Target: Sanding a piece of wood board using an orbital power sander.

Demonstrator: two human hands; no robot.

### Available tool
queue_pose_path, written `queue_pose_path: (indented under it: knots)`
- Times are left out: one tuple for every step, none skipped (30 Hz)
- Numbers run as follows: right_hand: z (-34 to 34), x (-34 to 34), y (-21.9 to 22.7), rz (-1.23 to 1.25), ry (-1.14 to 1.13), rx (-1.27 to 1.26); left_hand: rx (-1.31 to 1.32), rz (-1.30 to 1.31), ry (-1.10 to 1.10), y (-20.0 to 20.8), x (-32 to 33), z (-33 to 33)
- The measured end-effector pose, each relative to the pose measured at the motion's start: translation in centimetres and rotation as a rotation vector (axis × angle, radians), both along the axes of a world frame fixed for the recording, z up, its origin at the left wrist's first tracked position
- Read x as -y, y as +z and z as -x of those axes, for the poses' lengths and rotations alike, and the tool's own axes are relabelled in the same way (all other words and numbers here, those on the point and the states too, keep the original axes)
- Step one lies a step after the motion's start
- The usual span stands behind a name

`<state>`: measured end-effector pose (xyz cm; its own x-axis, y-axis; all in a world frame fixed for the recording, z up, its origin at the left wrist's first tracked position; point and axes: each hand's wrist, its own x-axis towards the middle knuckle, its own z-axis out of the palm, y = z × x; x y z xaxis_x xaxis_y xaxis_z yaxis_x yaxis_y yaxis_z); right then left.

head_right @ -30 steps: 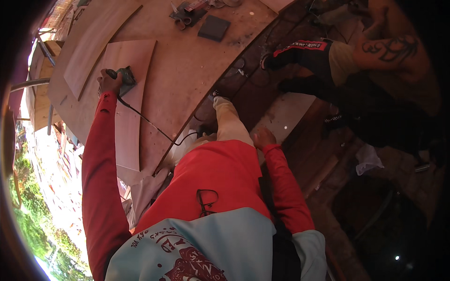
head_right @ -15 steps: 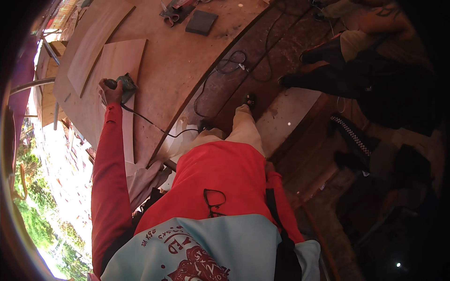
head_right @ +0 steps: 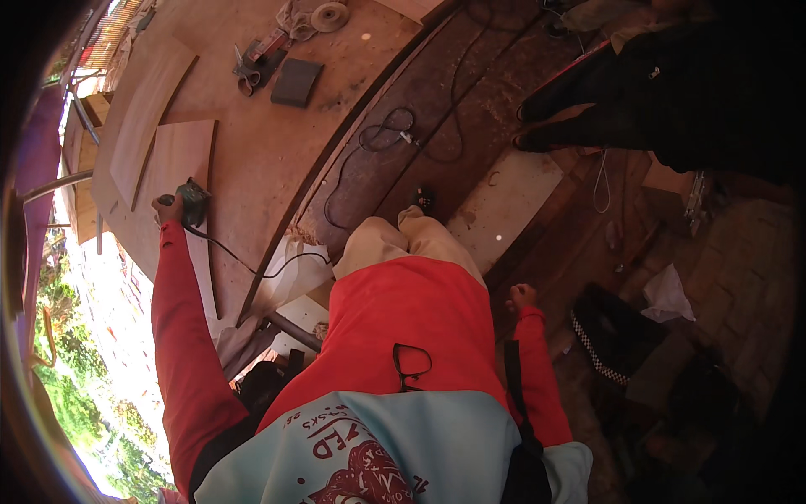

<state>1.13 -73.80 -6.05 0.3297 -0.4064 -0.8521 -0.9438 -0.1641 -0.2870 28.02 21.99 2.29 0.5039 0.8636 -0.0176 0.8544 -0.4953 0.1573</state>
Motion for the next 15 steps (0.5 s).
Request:
queue_pose_path:
  knots:
    - [-0.1,0.4,0.7,0.009,-0.026,-0.049,0.007,0.011,-0.014,-0.3,1.4,-1.0]
    - [-0.8,0.3,1.2,0.01,-0.02,-0.047,0.008,0.012,-0.014,-0.2,1.9,-0.7]
    - [-1.1,0.2,1.6,0.015,-0.037,-0.066,0.008,0.016,-0.017,-0.1,3.0,-0.7]
    - [-1.4,0.0,1.9,0.02,-0.053,-0.087,0.008,0.02,-0.015,0.0,4.0,-0.9]
    - [-1.5,0.4,1.8,0.022,-0.049,-0.085,0.023,-0.025,-0.032,0.6,5.0,-1.1]
    - [-1.4,0.7,1.7,-0.01,0.061,-0.05,0.036,-0.068,-0.052,1.2,5.9,-1.3]
    - [-1.2,1.1,1.7,-0.04,0.169,-0.016,0.037,-0.063,-0.05,0.3,5.5,-0.7]
    - [-1.7,1.1,1.2,-0.062,0.175,-0.008,0.149,-0.02,-0.093,0.4,3.4,0.6]
    - [-2.1,1.4,0.9,-0.082,0.166,-0.009,0.261,0.034,-0.141,0.4,2.2,1.4]
    - [-2.3,1.8,1.0,-0.08,0.148,-0.012,0.268,0.045,-0.148,0.3,2.4,0.9]
    - [-2.8,1.8,1.4,-0.072,0.149,-0.008,0.197,0.107,-0.078,0.6,2.2,1.1]
    - [-3.1,1.7,1.7,-0.045,0.187,0.006,0.125,0.168,-0.008,0.5,2.2,1.1]
    - [-3.5,1.7,2.1,-0.018,0.227,0.019,0.128,0.174,-0.004,0.1,2.4,1.0]
    - [-4.0,1.7,1.8,-0.033,0.236,0.026,0.12,0.138,-0.006,0.5,1.0,1.5]
    - [-3.9,2.0,1.5,-0.012,0.331,0.059,0.108,0.115,-0.01,0.5,0.7,1.8]
